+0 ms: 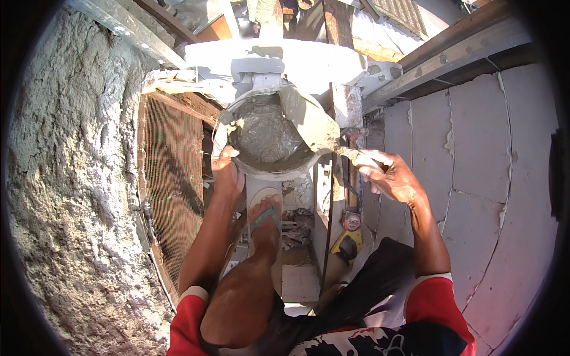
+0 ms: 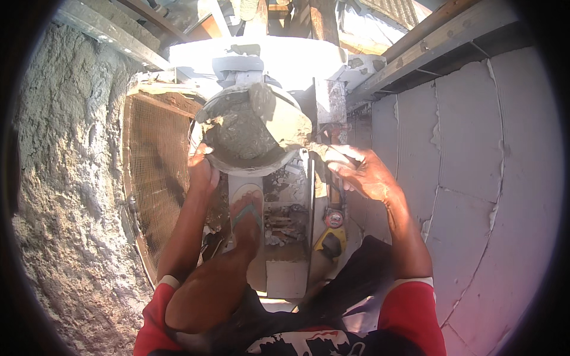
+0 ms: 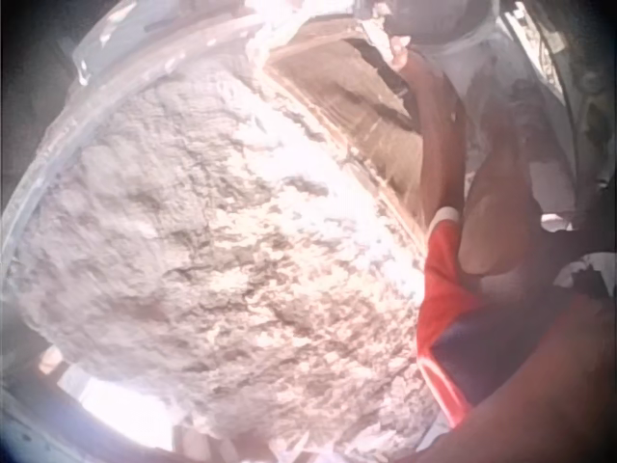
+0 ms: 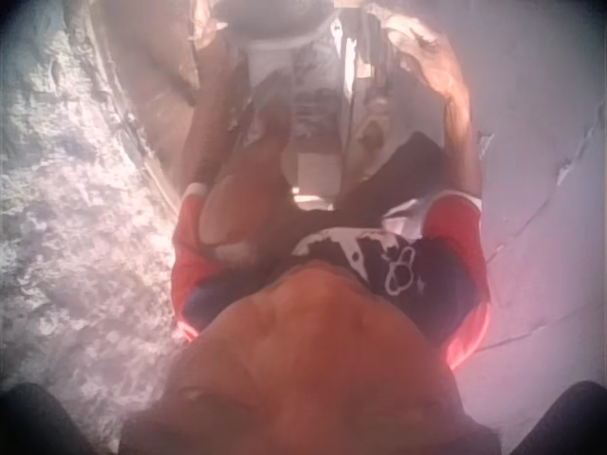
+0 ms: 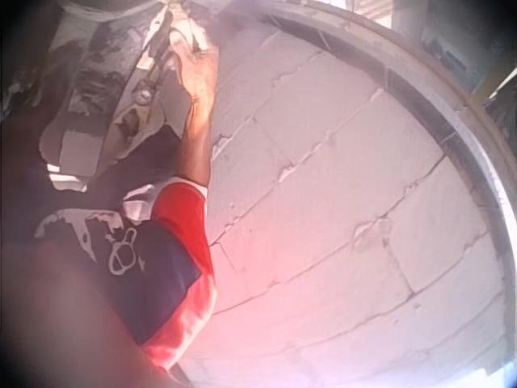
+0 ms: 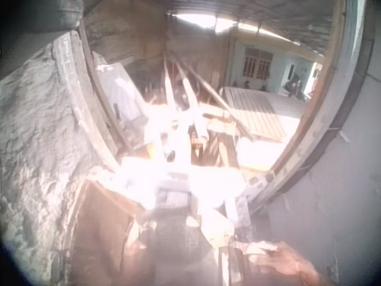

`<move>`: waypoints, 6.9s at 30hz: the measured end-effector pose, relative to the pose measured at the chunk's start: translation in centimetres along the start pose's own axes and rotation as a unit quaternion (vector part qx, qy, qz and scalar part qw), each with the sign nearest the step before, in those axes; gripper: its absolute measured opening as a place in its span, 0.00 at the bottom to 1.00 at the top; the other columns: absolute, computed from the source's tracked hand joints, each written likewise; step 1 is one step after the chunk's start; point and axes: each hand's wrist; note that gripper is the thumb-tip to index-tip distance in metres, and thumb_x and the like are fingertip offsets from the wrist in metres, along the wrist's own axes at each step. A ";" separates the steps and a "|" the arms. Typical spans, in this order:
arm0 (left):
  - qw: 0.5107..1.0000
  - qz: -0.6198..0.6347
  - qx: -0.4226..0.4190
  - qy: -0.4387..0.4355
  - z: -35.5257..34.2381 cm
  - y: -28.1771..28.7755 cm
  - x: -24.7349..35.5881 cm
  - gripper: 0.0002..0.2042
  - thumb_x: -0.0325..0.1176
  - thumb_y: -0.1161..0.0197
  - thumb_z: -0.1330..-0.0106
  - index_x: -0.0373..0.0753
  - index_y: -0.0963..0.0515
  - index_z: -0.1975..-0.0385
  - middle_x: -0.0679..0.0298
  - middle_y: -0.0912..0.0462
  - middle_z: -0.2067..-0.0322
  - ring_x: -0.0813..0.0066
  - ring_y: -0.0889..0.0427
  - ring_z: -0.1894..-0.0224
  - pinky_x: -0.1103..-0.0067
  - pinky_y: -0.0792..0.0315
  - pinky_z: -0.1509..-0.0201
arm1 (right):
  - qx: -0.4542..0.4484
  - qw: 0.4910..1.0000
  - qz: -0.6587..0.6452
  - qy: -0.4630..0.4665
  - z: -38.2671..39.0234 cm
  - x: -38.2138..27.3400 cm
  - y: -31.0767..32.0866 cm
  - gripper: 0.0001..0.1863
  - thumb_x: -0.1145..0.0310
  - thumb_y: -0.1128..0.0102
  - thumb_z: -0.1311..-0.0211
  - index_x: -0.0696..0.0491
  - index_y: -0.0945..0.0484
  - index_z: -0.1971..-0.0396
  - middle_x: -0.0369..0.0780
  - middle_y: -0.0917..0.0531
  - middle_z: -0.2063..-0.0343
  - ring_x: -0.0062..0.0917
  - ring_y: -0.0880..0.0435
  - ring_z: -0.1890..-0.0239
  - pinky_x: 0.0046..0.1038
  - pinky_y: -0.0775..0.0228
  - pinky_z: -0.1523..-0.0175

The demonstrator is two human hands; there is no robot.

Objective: The person scoops plaster from a bucket using a trowel and applies it to a white rectangular board. They smooth the surface, measure the board with a tape measure, and continue applying plaster to different sections.

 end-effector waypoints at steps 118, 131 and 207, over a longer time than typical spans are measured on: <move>0.908 -0.119 0.260 0.306 9.0 0.5 9.1 0.33 0.29 0.42 0.26 0.51 0.49 0.25 0.60 0.34 0.32 0.62 0.26 0.39 0.56 0.26 0.38 | 0.033 0.988 0.089 -0.124 1.4 -8.5 -16.7 0.34 0.58 0.38 0.32 0.53 0.34 0.29 0.53 0.23 0.43 0.49 0.21 0.41 0.43 0.29 0.38; 0.900 -0.267 0.092 0.331 -1.5 -2.3 13.0 0.15 0.27 0.42 0.25 0.40 0.27 0.40 0.66 0.20 0.48 0.77 0.21 0.50 0.76 0.25 0.46 | 0.021 0.968 -0.019 -0.250 2.4 -7.9 -18.8 0.34 0.59 0.35 0.34 0.55 0.32 0.31 0.53 0.17 0.48 0.44 0.14 0.50 0.39 0.25 0.45; 0.777 -0.499 0.196 0.329 53.4 1.7 11.8 0.21 0.44 0.46 0.24 0.35 0.20 0.42 0.54 0.14 0.48 0.65 0.17 0.46 0.71 0.26 0.42 | -0.098 0.866 0.372 -0.321 45.7 -1.2 -14.2 0.28 0.52 0.42 0.38 0.50 0.21 0.40 0.45 0.26 0.35 0.44 0.29 0.33 0.48 0.34 0.31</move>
Point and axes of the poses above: each hand's wrist, its own z-axis away from the middle knuckle, its own y-axis out of the back of the hand, x = y × z
